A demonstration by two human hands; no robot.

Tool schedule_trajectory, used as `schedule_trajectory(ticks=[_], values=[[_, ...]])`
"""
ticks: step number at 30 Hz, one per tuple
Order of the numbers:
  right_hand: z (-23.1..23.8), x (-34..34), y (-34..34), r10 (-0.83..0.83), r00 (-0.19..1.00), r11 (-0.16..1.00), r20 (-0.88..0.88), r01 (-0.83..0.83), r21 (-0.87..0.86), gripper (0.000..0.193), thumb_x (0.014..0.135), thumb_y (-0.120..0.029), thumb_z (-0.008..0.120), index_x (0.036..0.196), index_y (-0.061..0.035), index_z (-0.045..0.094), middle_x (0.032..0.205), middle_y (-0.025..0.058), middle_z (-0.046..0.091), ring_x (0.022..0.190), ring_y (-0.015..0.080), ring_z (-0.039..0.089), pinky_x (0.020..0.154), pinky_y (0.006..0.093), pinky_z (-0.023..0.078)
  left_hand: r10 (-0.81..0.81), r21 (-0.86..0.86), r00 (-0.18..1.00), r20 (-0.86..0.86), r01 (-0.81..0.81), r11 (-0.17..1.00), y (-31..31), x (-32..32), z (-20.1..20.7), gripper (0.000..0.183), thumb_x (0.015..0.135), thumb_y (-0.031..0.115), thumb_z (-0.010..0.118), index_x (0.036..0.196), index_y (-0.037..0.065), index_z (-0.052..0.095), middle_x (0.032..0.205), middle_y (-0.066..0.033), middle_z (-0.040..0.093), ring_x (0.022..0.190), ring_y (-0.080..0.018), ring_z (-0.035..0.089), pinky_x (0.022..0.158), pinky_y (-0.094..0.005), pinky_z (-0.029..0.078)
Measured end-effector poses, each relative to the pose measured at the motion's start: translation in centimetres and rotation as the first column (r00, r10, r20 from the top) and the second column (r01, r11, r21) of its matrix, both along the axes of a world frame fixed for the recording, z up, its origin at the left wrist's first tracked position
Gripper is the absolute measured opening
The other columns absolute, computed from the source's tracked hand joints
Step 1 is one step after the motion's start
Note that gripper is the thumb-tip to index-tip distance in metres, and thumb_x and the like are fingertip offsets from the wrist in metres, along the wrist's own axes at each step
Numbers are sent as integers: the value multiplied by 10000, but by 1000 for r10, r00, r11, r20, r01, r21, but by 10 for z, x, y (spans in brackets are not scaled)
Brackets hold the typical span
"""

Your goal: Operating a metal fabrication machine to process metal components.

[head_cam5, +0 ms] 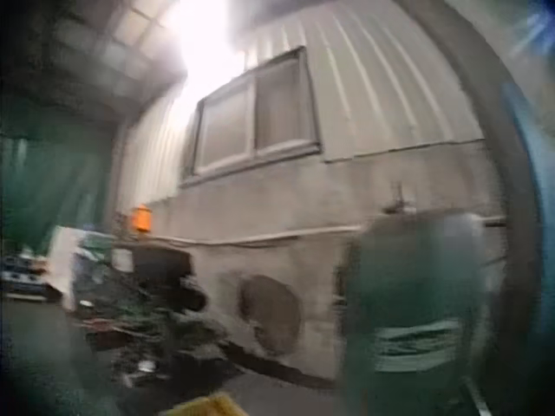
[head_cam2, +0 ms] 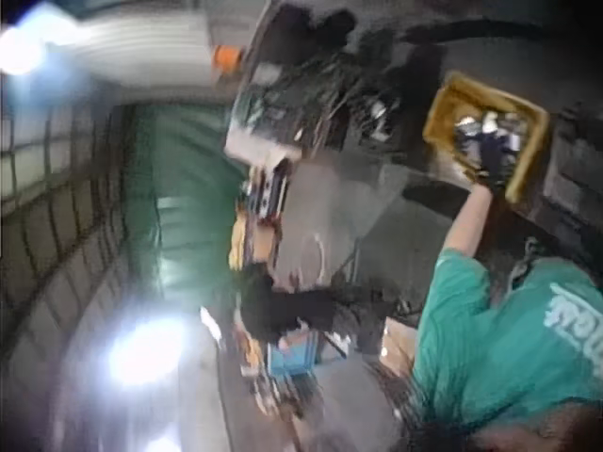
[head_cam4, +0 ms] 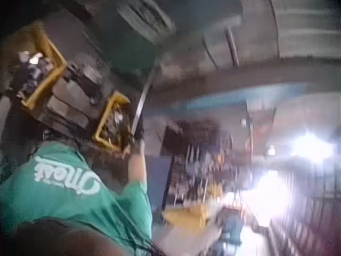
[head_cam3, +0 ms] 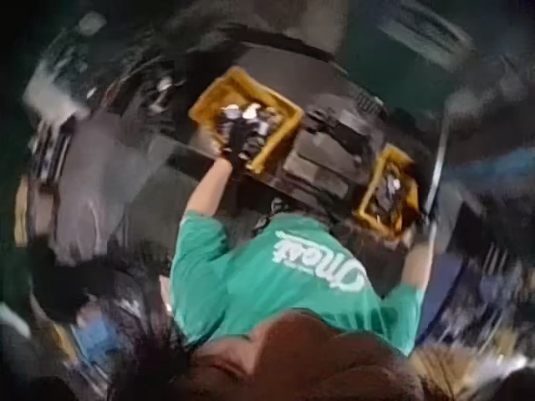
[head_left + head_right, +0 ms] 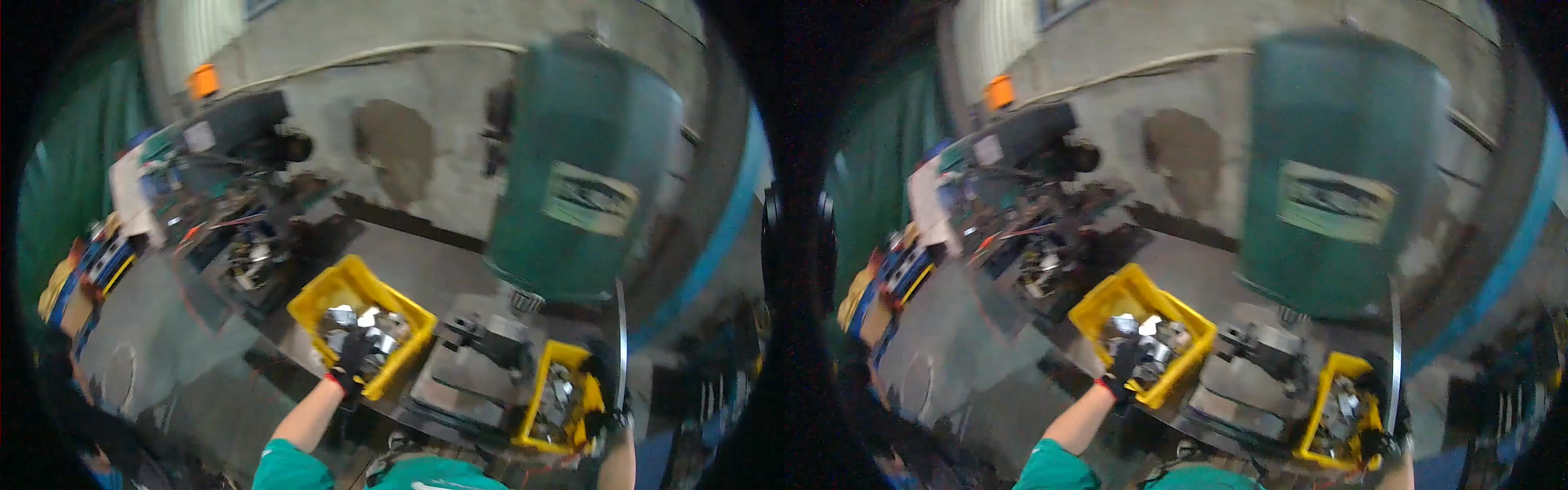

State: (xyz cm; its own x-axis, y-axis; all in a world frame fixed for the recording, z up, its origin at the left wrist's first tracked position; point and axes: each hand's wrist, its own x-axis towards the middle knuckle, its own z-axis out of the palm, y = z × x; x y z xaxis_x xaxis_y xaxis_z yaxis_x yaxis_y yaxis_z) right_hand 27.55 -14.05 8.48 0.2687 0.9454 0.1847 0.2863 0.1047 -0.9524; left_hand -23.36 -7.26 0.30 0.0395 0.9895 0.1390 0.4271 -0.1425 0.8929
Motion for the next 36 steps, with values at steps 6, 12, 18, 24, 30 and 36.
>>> schedule_trajectory(ticks=[6,12,18,24,30,36], values=[[-24,17,52,276,961,960,-12,-276,-46,423,930,-303,450,1244,-20,469,1149,89,525,1049,159,489,909,293,366,49,-217,980,193,-6,976,-14,62,49,241,853,203,578,965,-6,619,771,-32,611,648,-95,568,543,-246,449],[-40,-36,126,578,815,783,-48,-570,-251,459,916,-356,471,1238,-29,480,1167,92,552,1082,150,505,940,283,378,-19,-184,1000,-12,17,983,-38,71,51,262,837,255,586,847,-5,622,614,-88,593,529,-128,545,505,-308,431],[-107,-41,184,817,558,563,146,-717,-411,355,929,-152,356,1270,-98,439,1240,118,475,1169,227,400,996,349,296,-113,-300,990,-85,83,950,-64,74,70,297,841,307,568,877,19,631,652,-85,604,548,-158,577,535,-300,453],[-115,-39,188,762,466,609,451,-752,-252,306,899,-128,413,1189,-49,469,1119,113,523,1031,214,472,890,333,377,-48,-283,999,16,51,958,-80,60,57,274,849,260,572,946,12,632,678,-81,610,567,-126,581,536,-279,463],[-58,-8,140,680,732,725,-47,-681,-102,298,900,-143,435,1167,-20,482,1086,127,552,995,226,525,853,334,437,-16,-326,999,-37,3,945,-87,62,58,269,845,236,581,964,0,628,681,-79,618,556,-120,569,529,-280,459],[-20,21,46,439,694,860,-571,-508,45,298,901,-158,457,1144,10,495,1052,141,581,960,237,578,817,335,496,-51,-372,999,-2,46,927,-81,71,49,254,842,233,591,911,-7,632,668,-61,616,552,-118,572,513,-275,450]])
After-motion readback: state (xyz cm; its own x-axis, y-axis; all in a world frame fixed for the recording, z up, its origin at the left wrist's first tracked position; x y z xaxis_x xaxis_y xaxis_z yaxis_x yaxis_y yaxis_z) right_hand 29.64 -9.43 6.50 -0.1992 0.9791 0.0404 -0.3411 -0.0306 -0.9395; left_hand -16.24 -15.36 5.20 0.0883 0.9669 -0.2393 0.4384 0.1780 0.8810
